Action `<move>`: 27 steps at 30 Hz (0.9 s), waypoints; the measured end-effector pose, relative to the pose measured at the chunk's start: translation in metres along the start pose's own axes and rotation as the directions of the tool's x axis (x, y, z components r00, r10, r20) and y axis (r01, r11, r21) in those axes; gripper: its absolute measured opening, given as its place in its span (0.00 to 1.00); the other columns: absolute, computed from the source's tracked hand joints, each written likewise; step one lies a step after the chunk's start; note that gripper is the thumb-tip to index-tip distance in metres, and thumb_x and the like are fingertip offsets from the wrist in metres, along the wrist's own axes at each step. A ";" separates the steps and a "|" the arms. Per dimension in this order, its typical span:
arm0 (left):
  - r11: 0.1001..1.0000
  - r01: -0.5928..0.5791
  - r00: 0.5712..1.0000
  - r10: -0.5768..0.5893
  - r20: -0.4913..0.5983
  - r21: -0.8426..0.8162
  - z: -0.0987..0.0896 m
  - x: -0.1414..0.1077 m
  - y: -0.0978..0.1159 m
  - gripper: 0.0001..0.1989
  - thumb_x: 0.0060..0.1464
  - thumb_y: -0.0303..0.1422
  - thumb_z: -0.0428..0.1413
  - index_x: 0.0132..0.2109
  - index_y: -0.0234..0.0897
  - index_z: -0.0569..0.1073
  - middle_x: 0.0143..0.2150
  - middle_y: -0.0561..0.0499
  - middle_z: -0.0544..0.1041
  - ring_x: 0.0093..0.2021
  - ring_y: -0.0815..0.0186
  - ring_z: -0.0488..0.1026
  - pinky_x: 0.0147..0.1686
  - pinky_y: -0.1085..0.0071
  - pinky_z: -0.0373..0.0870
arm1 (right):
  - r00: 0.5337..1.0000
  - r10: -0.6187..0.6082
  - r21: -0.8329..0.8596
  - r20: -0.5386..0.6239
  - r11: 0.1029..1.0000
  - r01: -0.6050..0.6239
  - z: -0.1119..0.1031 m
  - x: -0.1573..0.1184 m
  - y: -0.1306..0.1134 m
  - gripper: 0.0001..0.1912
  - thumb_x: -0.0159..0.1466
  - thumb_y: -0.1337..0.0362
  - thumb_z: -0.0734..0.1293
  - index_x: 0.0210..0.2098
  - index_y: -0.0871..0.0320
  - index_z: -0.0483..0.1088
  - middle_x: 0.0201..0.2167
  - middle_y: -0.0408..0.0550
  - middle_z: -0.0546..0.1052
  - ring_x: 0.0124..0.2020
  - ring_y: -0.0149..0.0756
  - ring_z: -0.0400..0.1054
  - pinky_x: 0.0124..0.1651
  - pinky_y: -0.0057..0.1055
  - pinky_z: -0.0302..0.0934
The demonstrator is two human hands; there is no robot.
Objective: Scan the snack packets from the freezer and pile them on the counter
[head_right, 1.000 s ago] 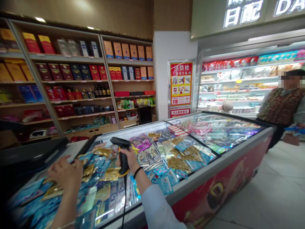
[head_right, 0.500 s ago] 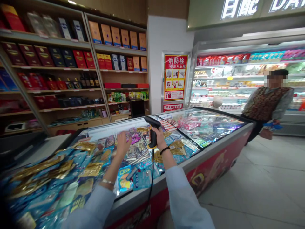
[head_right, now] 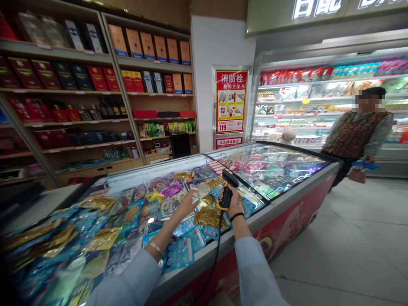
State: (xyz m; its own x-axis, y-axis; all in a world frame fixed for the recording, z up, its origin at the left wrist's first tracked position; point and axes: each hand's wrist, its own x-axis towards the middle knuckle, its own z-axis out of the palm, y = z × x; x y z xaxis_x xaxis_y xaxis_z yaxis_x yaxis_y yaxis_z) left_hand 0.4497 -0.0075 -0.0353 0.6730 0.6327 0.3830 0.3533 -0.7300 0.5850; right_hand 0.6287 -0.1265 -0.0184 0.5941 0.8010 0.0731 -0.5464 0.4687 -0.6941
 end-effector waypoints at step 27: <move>0.900 0.145 0.891 -0.299 -0.341 -0.411 -0.037 0.024 -0.035 0.13 0.48 0.29 0.56 0.44 0.35 0.73 0.28 0.52 0.75 0.29 0.64 0.75 0.32 0.66 0.74 | 0.997 -0.060 -0.053 0.044 0.997 0.063 0.021 0.001 0.002 0.16 0.49 0.52 0.71 0.26 0.57 0.66 0.18 0.40 0.70 0.13 0.27 0.60 0.14 0.24 0.54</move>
State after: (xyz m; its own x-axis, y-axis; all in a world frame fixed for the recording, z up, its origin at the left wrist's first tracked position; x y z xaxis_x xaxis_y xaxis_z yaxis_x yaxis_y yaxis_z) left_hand 0.4295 0.0431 -0.0202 0.2724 0.8704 0.4101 0.1480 -0.4590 0.8760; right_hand 0.6159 -0.1168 -0.0044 0.5992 0.7871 0.1465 -0.4760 0.4974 -0.7252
